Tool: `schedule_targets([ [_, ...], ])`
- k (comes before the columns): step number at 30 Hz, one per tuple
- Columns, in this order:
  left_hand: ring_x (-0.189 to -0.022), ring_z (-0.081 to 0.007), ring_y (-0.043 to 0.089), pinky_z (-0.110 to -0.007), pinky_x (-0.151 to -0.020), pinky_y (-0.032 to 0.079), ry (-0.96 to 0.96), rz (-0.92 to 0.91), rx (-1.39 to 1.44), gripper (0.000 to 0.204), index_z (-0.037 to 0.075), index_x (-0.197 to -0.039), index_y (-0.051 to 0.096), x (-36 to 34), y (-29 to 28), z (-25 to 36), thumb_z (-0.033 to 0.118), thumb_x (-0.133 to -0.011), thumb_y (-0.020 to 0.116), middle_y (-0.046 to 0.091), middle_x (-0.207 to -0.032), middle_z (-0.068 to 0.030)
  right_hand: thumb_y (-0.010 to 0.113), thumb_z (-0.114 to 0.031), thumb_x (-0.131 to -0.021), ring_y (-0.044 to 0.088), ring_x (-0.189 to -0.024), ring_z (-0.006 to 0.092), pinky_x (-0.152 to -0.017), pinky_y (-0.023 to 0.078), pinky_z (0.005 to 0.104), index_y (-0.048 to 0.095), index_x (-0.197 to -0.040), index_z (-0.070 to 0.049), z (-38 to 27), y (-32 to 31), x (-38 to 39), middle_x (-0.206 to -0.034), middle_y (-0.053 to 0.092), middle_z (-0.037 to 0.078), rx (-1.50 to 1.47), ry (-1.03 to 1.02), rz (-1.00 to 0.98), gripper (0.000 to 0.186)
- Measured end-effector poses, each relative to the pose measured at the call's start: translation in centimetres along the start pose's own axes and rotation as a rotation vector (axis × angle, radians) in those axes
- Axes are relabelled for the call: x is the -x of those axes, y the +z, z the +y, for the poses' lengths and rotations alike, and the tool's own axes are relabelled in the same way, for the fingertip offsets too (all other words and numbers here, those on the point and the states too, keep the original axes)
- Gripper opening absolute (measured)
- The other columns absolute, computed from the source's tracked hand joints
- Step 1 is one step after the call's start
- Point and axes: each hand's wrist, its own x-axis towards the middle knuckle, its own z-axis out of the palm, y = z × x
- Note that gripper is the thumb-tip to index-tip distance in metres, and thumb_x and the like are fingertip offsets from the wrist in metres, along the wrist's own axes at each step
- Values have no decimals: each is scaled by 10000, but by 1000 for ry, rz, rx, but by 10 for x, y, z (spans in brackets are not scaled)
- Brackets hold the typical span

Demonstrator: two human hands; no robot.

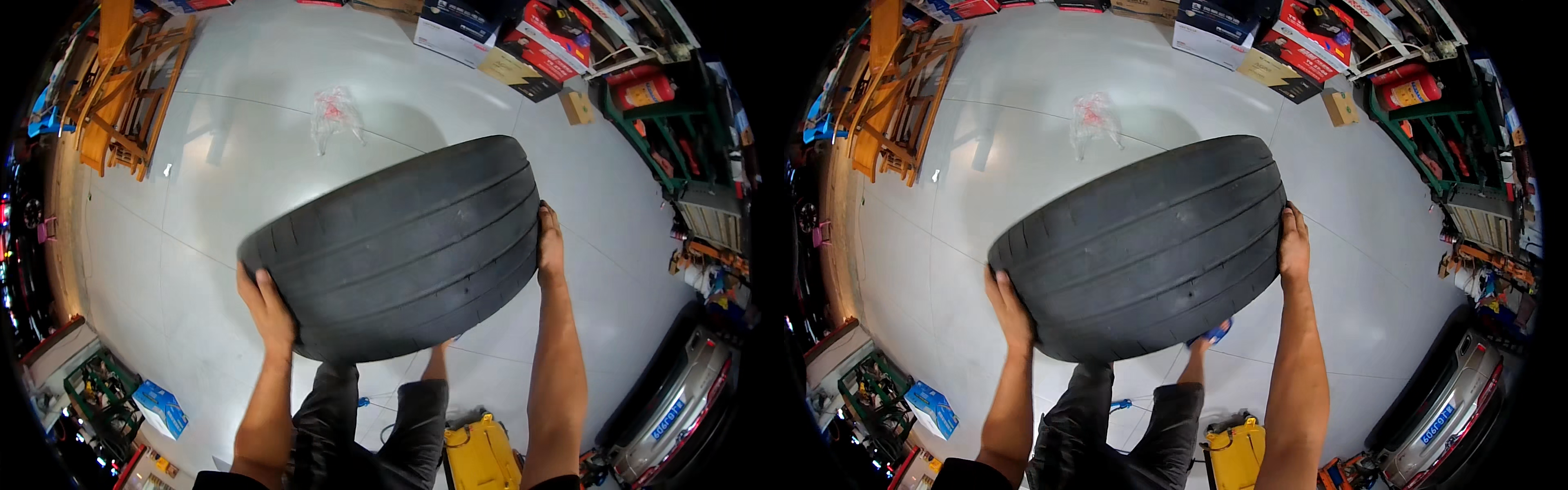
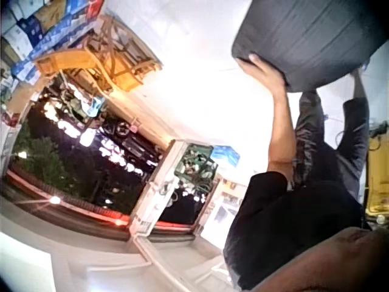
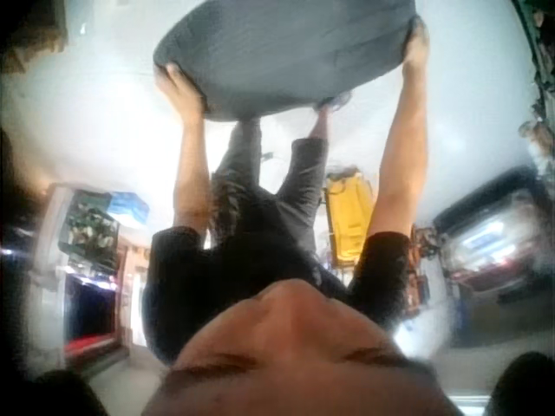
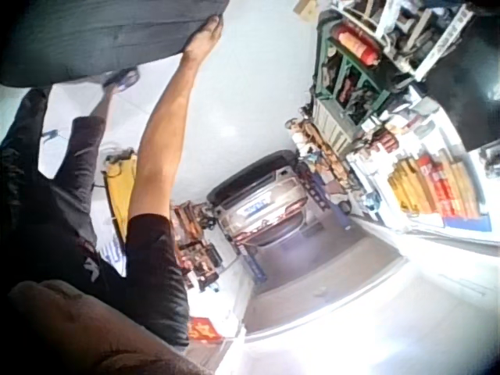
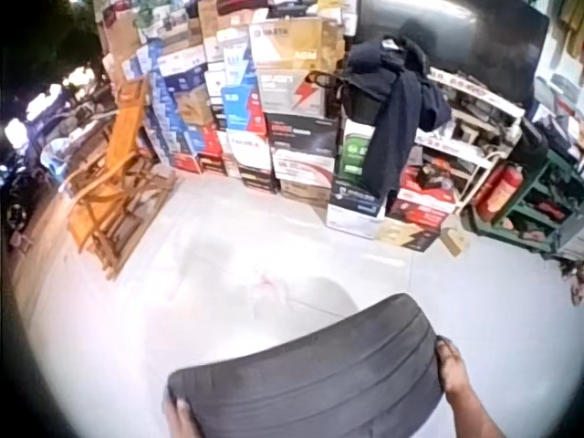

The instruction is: The person removes a tire from a rim, rolls it into the shop, and prepares a blue sealant in a cup. They then use a tire plug tool to insert a plug into a puncture on the tire tread, repeatedly working the tool to seat the plug.

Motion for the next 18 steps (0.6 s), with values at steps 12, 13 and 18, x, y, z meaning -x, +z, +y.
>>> schedule_targets([
  [12,-1277,-306,347,-344,-1061,242,69,11,-29,576,-42,-1346,323,12,59,105,379,-959,389,368,-1379,-205,512,-393,-883,230,-1301,456,-1072,165,522,338,-1298,116,1,-18,49,-1362,276,346,324,-281,150,679],
  [13,-1286,-305,335,-345,-1068,231,86,20,-75,574,-39,-1352,313,16,63,105,374,-960,385,357,-1387,-203,519,-404,-869,213,-1303,467,-1070,138,545,332,-1300,108,-21,-20,60,-1368,250,355,384,-313,102,695],
  [18,-1326,-300,268,-357,-1089,181,106,26,-94,562,-37,-1366,286,31,73,108,342,-963,382,299,-1422,-195,450,-451,-888,216,-1310,452,-1069,136,546,345,-1322,56,-28,-28,29,-1373,255,341,442,-375,75,675],
])
